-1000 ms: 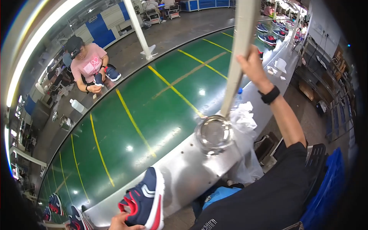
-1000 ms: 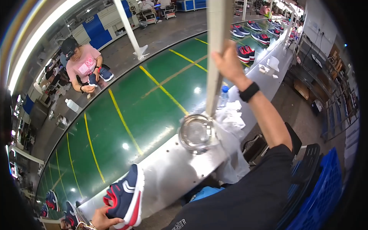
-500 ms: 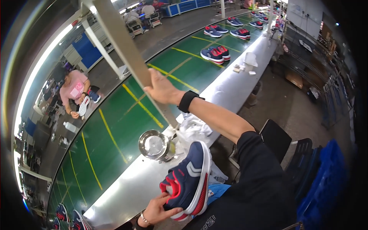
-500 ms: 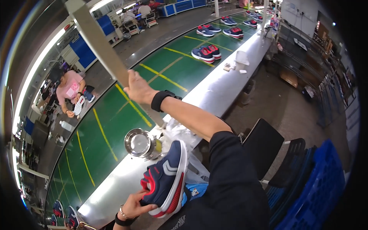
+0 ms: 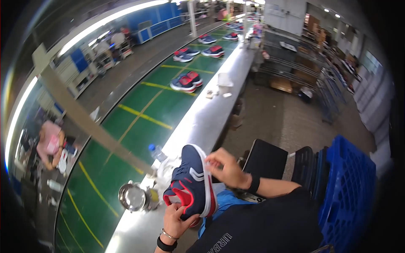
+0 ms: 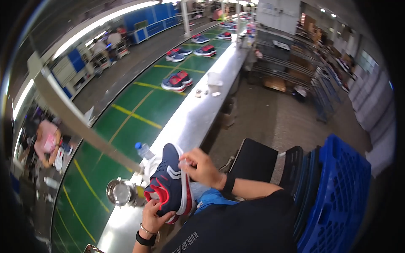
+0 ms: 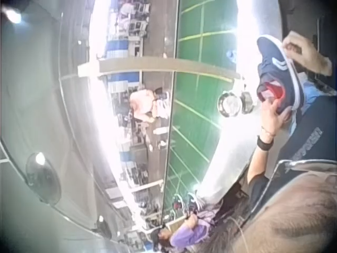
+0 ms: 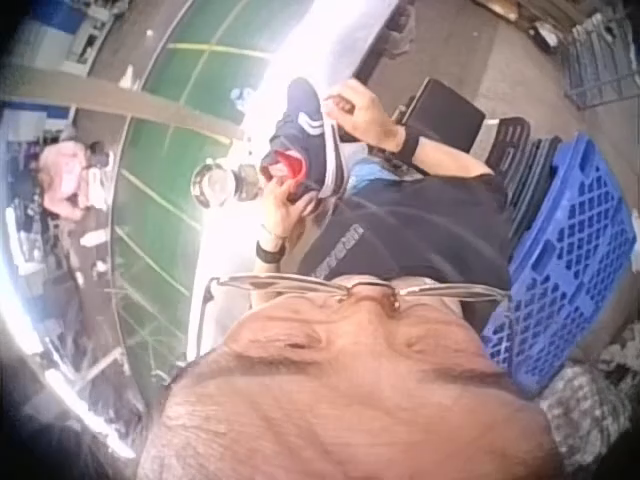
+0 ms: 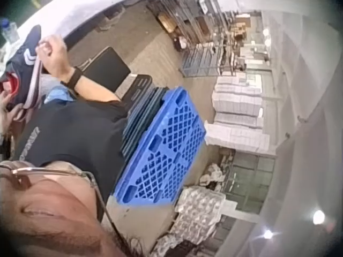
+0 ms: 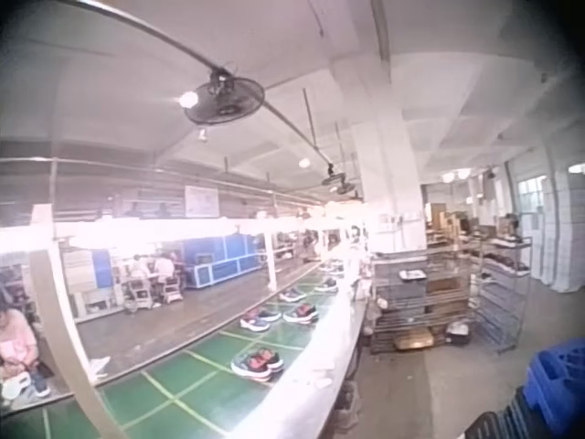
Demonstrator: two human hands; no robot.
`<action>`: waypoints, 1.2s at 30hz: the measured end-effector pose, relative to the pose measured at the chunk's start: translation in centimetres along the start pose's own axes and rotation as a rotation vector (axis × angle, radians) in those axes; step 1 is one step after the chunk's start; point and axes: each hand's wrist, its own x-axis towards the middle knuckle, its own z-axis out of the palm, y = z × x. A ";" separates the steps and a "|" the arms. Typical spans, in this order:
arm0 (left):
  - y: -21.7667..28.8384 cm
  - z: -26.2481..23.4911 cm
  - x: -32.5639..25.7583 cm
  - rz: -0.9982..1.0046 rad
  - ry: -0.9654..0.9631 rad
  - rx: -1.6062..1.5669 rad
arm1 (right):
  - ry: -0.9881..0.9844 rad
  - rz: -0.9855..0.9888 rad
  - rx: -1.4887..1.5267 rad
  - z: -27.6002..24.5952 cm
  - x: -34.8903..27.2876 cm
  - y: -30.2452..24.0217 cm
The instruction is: Inspecting shoes for defects and finishing them by cleaning or removing excess material on an assembly line.
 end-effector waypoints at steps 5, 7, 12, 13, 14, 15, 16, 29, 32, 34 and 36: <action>-0.3 3.8 5.9 0.128 0.099 0.223 | -0.010 0.008 -0.054 1.1 -1.2 3.7; -0.7 5.1 8.3 0.139 0.117 0.252 | -0.006 0.154 0.047 1.0 0.6 5.0; -2.4 8.4 15.8 -0.020 0.121 0.432 | -0.019 0.116 -0.030 2.8 7.0 13.1; -3.0 9.4 17.7 -0.015 0.141 0.469 | -0.014 0.122 -0.032 2.8 8.7 15.4; -3.5 10.3 19.6 -0.031 0.146 0.458 | -0.005 0.177 -0.038 2.9 10.2 17.2; -4.2 11.5 22.3 -0.053 0.164 0.448 | -0.006 0.223 -0.050 2.7 12.3 19.4; -5.8 13.2 24.6 -0.078 0.180 0.441 | -0.035 0.227 -0.049 2.6 14.2 21.7; -13.6 19.9 30.8 -1.091 0.581 -0.356 | -0.737 0.343 0.104 0.2 22.2 37.8; -14.7 21.3 31.3 -1.207 0.676 -0.624 | -0.810 0.455 0.506 0.0 23.9 39.7; -13.2 20.0 33.3 -1.325 0.684 -0.866 | -0.905 0.770 0.661 -1.5 27.3 39.3; -12.4 20.1 34.0 -1.385 0.692 -1.152 | -1.017 1.105 0.752 -2.8 29.0 40.9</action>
